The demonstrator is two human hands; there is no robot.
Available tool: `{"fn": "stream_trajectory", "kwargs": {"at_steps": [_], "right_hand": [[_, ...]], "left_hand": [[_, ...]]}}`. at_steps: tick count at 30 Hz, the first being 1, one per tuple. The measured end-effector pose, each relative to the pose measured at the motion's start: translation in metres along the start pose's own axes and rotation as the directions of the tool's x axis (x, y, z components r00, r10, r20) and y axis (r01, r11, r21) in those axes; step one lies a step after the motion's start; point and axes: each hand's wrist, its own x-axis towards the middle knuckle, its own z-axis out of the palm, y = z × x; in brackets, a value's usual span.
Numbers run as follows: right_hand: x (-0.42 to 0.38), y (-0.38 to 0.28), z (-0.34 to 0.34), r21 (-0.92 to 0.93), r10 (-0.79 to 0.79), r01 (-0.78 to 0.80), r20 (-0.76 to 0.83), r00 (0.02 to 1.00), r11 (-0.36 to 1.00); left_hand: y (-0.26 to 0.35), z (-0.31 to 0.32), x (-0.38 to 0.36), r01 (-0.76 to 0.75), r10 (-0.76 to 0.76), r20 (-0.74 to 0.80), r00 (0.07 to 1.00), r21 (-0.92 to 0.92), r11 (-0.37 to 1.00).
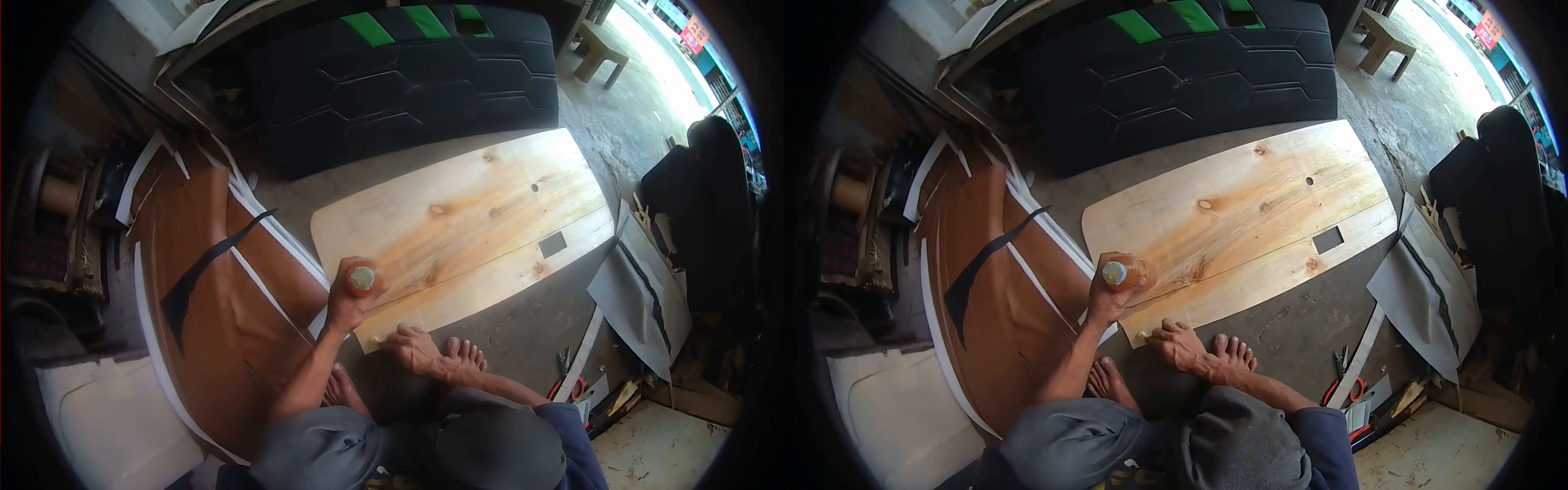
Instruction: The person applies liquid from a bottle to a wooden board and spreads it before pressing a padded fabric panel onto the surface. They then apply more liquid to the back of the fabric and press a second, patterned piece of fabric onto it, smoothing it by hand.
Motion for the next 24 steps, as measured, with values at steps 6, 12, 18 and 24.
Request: {"fn": "stream_trajectory", "kwargs": {"at_steps": [6,12,18,24], "right_hand": [[0.051,-0.005,0.036,-0.027,0.011,-0.008,0.110,0.994,1.000],[0.019,-0.024,0.018,-0.097,-0.196,0.207,0.110,0.974,0.974],[0.069,0.011,0.055,-0.132,0.119,-0.108,0.078,0.990,0.985],[0.070,-0.004,0.034,-0.008,-0.151,0.157,0.221,0.963,0.988]], "left_hand": [[-0.007,0.000,-0.004,-0.002,0.002,0.015,1.000,0.003,1.000],[-0.004,-0.006,0.004,-0.093,0.091,0.029,0.995,0.077,0.993],[-0.004,0.000,0.004,0.027,-0.026,0.035,0.999,-0.029,0.999],[-0.007,-0.002,0.004,-0.051,0.051,0.025,0.998,0.001,0.999]]}}
